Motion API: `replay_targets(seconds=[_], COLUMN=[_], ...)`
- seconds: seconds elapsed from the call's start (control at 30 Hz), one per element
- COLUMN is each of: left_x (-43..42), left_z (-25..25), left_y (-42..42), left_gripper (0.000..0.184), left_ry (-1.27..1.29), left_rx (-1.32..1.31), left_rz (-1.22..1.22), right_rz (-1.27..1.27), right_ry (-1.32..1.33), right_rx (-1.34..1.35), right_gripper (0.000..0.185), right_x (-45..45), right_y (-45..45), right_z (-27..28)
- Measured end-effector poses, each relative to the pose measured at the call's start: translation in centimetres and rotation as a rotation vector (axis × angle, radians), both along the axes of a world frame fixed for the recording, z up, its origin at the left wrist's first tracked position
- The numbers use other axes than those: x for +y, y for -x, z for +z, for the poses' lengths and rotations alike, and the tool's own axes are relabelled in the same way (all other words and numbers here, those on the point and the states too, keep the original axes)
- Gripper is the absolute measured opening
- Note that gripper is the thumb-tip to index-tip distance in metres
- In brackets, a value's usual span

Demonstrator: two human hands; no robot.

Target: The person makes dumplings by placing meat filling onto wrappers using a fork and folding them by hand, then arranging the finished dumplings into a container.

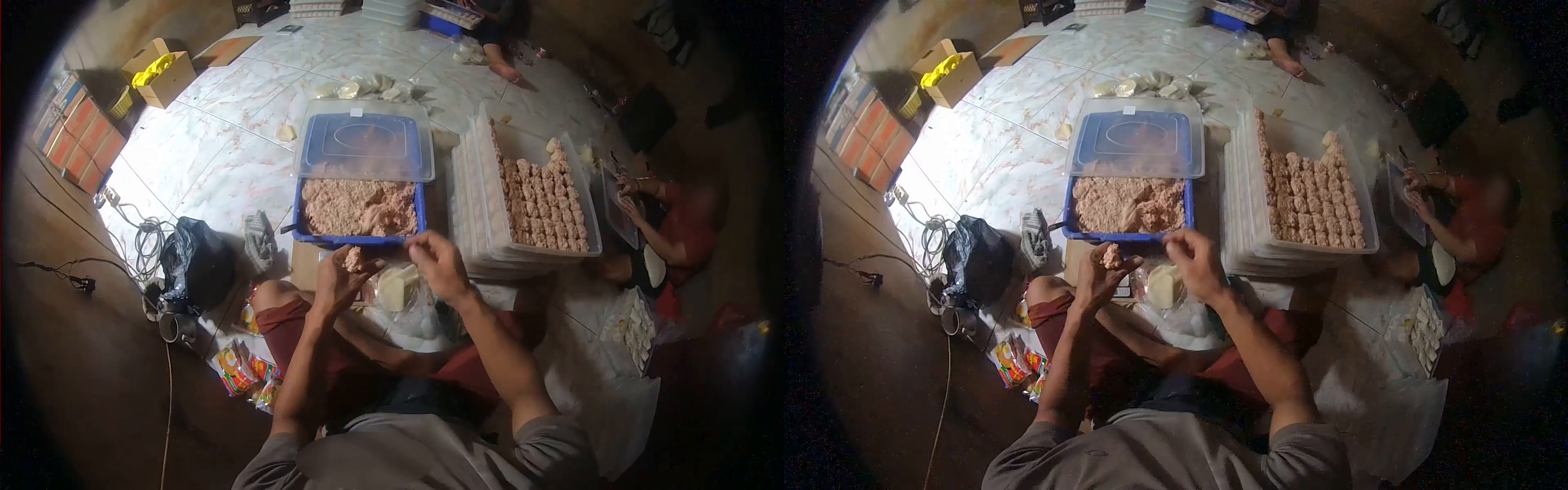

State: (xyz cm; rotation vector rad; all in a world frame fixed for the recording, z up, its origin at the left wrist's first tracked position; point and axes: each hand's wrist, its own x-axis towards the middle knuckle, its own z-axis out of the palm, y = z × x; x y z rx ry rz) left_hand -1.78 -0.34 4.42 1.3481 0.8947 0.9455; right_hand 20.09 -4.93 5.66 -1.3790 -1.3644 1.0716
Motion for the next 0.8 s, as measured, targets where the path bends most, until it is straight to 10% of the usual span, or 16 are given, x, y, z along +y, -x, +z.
replay_targets(seconds=[0.27,0.3,0.43,0.53,0.67,0.8], left_x=[0.5,0.7,0.4,0.0,0.4,-0.5], left_z=[1.3,0.6,0.5,1.3,-1.6,-0.7], left_y=[2.1,1.8,1.4,0.1,-1.8,-2.2], left_gripper=[0.042,0.042,0.038,0.04,0.035,0.042], left_ry=[-0.115,-0.257,-0.024,0.012,-0.448,-0.341], left_rx=[0.046,0.034,-0.036,0.004,0.165,0.333], left_rz=[-0.17,-0.093,-0.116,-0.15,-0.076,-0.058], right_rz=[-0.036,-0.106,-0.05,-0.036,0.042,0.015], right_ry=[-0.158,0.129,-0.07,-0.276,-0.151,-0.183], right_rx=[-1.109,-1.064,-1.171,-0.636,-0.677,-0.739], right_gripper=[0.017,0.014,0.015,0.015,0.015,0.015], right_x=[6.3,4.9,1.2,-3.1,-6.7,-7.7], right_y=[-2.3,0.4,-1.3,1.2,2.4,2.4], right_z=[-3.5,3.8,5.7,9.9,9.5,9.8])
